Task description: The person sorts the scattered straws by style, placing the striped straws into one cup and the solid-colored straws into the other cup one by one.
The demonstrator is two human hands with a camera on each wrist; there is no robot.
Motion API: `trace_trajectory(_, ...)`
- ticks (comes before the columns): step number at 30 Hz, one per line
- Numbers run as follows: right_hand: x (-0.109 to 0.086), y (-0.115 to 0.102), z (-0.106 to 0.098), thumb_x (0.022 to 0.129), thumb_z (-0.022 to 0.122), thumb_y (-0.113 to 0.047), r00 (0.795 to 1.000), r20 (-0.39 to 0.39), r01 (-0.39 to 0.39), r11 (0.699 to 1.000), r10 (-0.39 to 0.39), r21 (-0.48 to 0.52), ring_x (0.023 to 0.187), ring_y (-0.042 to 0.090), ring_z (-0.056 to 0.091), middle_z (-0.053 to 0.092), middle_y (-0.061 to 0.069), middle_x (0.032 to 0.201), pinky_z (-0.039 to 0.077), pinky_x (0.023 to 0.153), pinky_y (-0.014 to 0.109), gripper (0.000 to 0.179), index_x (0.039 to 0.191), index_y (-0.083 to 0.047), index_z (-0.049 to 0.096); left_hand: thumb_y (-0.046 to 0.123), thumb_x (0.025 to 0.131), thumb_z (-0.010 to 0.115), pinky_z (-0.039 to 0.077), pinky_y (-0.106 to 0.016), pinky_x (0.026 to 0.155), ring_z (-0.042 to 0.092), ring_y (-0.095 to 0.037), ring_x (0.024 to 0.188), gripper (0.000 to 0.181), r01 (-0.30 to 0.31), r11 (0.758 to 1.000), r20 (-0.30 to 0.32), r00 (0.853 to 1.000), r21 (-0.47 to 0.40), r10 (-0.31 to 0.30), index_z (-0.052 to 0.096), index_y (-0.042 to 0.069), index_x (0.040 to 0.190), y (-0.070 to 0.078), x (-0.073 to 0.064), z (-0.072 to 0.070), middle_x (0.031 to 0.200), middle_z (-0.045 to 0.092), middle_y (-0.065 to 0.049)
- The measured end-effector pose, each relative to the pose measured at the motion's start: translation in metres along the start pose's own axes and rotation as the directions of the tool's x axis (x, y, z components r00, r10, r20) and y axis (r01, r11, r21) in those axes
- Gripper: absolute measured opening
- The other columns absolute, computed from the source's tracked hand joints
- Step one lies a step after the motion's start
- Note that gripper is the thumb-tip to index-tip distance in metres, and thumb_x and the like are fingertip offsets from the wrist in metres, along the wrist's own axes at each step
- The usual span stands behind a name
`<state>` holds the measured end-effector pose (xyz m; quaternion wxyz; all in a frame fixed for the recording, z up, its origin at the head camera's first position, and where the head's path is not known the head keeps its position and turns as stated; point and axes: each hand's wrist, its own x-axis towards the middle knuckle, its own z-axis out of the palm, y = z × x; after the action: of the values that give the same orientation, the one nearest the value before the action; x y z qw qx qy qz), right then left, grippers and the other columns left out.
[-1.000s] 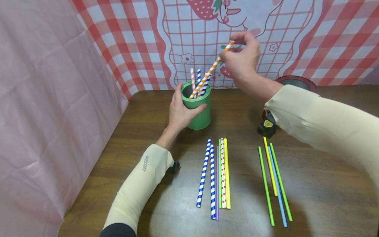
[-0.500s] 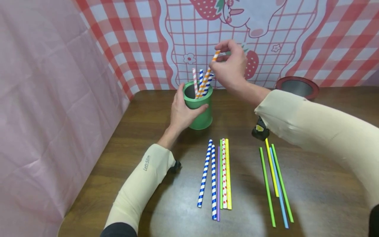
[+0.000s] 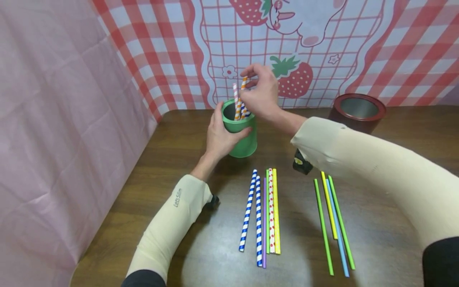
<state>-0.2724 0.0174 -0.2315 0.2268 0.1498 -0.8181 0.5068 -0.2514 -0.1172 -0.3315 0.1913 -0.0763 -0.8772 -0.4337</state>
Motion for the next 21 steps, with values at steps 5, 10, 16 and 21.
trace_trajectory(5,-0.002,0.003,0.006,0.074,0.066,0.003,1.000,0.018,0.014,0.999,-0.014,-0.038,0.091,0.017,0.061,0.056,0.009,0.111,0.051,0.079,0.020,0.034,0.108,-0.004,0.063,0.052,0.072,0.079,0.045,-0.035,0.097,0.049,-0.017,0.115,0.102,0.013,1.000,0.004,1.000,0.013,-0.013,0.020,0.021,0.149,0.000,0.000,0.000,0.134,0.045,-0.004)
trace_trajectory(10,-0.004,0.006,0.009,0.075,0.068,0.000,0.999,0.033,0.020,0.998,-0.018,-0.062,0.090,0.018,0.061,0.057,0.009,0.110,0.051,0.078,0.023,0.033,0.107,-0.004,0.063,0.052,0.071,0.079,0.045,-0.036,0.098,0.049,-0.017,0.115,0.102,0.004,1.000,0.004,1.000,0.012,-0.004,0.020,0.021,0.149,0.000,0.000,0.001,0.134,0.046,-0.005)
trace_trajectory(16,-0.005,0.009,0.012,0.074,0.069,-0.001,0.999,0.037,0.031,0.997,-0.028,-0.068,0.088,0.020,0.063,0.057,0.010,0.108,0.049,0.082,0.025,0.030,0.103,-0.004,0.065,0.051,0.071,0.080,0.046,-0.036,0.096,0.051,-0.017,0.114,0.102,-0.010,1.000,-0.005,1.000,0.017,0.010,0.022,0.020,0.149,0.000,0.000,0.000,0.133,0.047,-0.005)
trace_trajectory(21,-0.005,0.010,0.013,0.074,0.069,-0.001,0.998,0.046,0.039,0.997,-0.036,-0.068,0.090,0.021,0.064,0.057,0.010,0.107,0.049,0.083,0.026,0.029,0.103,-0.004,0.066,0.050,0.070,0.080,0.046,-0.035,0.096,0.051,-0.018,0.112,0.103,-0.016,1.000,-0.008,1.000,0.015,0.017,0.022,0.018,0.149,-0.001,0.001,0.000,0.132,0.048,-0.006)
